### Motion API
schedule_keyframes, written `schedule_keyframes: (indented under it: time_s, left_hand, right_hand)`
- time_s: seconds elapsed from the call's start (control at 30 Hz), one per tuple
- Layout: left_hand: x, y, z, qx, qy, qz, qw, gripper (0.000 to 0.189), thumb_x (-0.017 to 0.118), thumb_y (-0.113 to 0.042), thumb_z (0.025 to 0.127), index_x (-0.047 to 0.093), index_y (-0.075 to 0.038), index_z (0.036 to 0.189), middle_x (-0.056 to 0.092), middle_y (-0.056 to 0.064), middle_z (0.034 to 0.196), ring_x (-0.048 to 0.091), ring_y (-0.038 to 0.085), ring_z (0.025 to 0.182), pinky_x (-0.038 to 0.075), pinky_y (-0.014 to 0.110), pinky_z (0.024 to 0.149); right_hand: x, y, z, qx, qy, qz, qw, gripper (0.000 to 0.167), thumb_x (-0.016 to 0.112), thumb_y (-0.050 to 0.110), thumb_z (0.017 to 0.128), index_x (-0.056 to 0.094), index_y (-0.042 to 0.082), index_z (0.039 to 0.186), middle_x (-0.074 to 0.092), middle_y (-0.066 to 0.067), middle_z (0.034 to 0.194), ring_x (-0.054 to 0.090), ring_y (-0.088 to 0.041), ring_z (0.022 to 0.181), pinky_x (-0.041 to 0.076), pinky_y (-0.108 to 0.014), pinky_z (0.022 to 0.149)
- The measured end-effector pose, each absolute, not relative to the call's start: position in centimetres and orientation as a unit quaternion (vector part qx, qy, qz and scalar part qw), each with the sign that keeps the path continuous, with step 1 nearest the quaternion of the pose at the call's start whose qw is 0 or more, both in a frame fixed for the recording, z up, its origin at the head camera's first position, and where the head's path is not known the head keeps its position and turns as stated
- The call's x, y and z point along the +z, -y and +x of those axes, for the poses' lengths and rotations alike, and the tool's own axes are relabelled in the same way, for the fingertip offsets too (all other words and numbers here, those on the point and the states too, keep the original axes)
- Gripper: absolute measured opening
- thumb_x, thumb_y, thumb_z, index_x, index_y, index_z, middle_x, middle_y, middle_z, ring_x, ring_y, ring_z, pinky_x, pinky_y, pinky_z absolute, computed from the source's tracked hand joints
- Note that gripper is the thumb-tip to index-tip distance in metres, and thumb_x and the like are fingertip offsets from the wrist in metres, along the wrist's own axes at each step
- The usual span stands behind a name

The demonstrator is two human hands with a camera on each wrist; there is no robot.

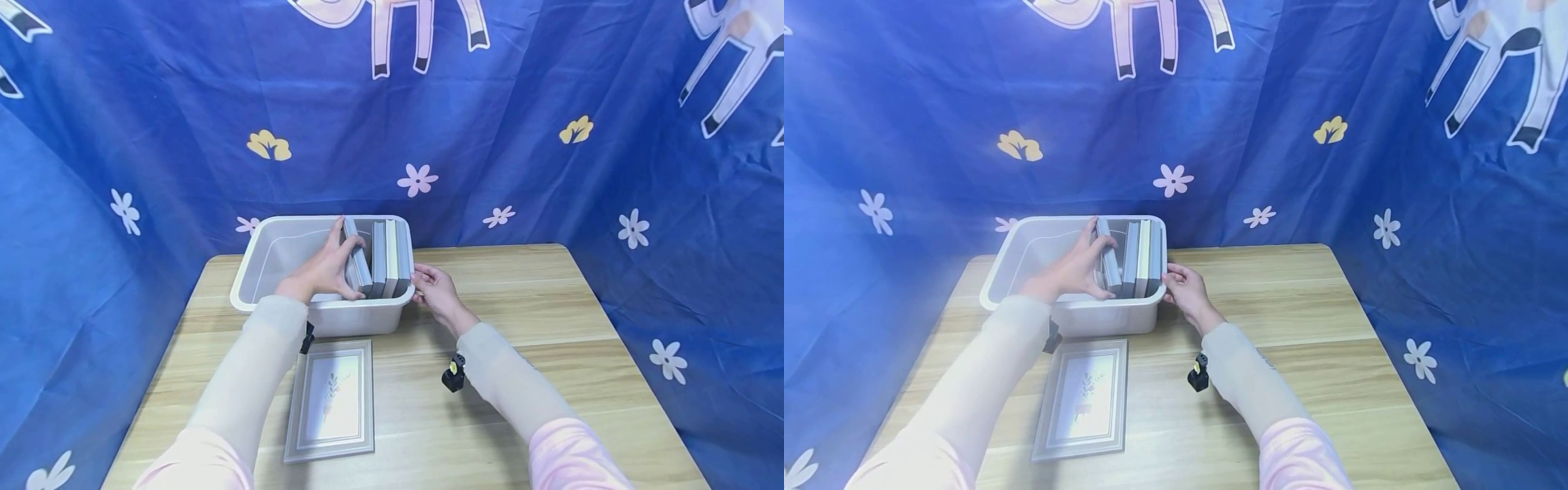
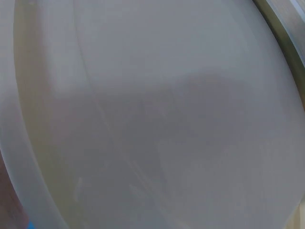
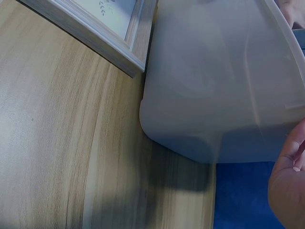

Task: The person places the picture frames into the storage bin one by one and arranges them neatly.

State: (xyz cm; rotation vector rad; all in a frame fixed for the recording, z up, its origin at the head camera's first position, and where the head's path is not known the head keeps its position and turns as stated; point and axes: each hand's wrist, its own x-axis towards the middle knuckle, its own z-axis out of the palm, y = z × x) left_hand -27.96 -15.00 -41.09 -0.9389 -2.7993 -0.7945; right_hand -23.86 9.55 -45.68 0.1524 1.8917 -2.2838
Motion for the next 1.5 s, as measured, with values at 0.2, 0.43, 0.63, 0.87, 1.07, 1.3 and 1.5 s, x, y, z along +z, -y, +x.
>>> schedule_keyframes:
  time_s: [0.2,0.43,0.63,0.87,1.07,1.3,1.5]
  left_hand:
    - [-41.27,15.05,-28.18,-0.255,0.913,-0.316,0.035,0.094,0.092,-0.041,0.046,0.044,-0.017,0.123,0.0,0.029,0.149,0.034,0.048,0.123,0.042,0.052,0.097]
    - [-41.65,15.33,-28.64,-0.247,0.91,-0.332,0.036,0.096,0.093,-0.043,0.043,0.045,-0.017,0.123,0.001,0.031,0.149,0.03,0.05,0.126,0.038,0.054,0.1]
    - [-41.63,15.33,-28.71,-0.246,0.91,-0.334,0.028,0.1,0.092,-0.045,0.045,0.043,-0.018,0.128,0.0,0.031,0.15,0.032,0.051,0.125,0.041,0.055,0.097]
    - [-41.56,15.39,-28.83,-0.233,0.907,-0.35,0.024,0.118,0.091,-0.046,0.047,0.032,-0.02,0.146,-0.004,0.031,0.15,0.025,0.053,0.129,0.043,0.058,0.093]
    - [-41.57,15.51,-28.71,-0.226,0.91,-0.349,0.007,0.12,0.091,-0.044,0.051,0.026,-0.02,0.149,-0.008,0.032,0.151,0.021,0.055,0.13,0.04,0.06,0.095]
    - [-41.4,15.53,-28.53,-0.227,0.913,-0.339,-0.027,0.119,0.09,-0.042,0.057,0.022,-0.021,0.152,-0.009,0.029,0.152,0.017,0.05,0.135,0.036,0.058,0.101]
    - [-41.52,15.4,-28.59,-0.228,0.91,-0.346,-0.027,0.117,0.089,-0.041,0.06,0.021,-0.02,0.152,-0.002,0.026,0.154,0.02,0.047,0.135,0.035,0.056,0.102]
  right_hand:
    - [-45.56,-9.45,-23.74,-0.769,-0.632,0.049,0.085,0.037,0.053,-0.002,0.095,0.049,-0.009,0.131,0.06,-0.009,0.099,0.055,-0.006,0.062,0.047,-0.014,0.05]
    - [-45.51,-9.33,-23.73,-0.771,-0.63,0.046,0.082,0.036,0.053,-0.003,0.095,0.049,-0.01,0.13,0.059,-0.004,0.092,0.055,-0.005,0.062,0.047,-0.013,0.049]
    - [-45.37,-9.37,-23.69,-0.77,-0.631,0.048,0.085,0.035,0.054,-0.002,0.095,0.05,-0.009,0.129,0.059,-0.004,0.093,0.055,-0.006,0.062,0.047,-0.014,0.049]
    - [-45.39,-9.36,-23.72,-0.771,-0.629,0.048,0.085,0.036,0.054,-0.002,0.095,0.05,-0.009,0.13,0.06,-0.004,0.093,0.055,-0.006,0.062,0.047,-0.014,0.049]
    - [-45.59,-9.31,-23.81,-0.77,-0.63,0.051,0.086,0.037,0.054,-0.002,0.095,0.049,-0.008,0.131,0.059,-0.005,0.095,0.055,-0.006,0.062,0.047,-0.013,0.05]
    - [-45.56,-9.35,-23.81,-0.769,-0.631,0.051,0.085,0.036,0.053,-0.002,0.095,0.049,-0.009,0.131,0.06,-0.007,0.098,0.055,-0.006,0.063,0.047,-0.013,0.05]
    - [-45.65,-9.46,-23.81,-0.77,-0.631,0.052,0.084,0.036,0.054,-0.002,0.095,0.049,-0.008,0.131,0.06,-0.005,0.097,0.054,-0.005,0.061,0.047,-0.013,0.049]
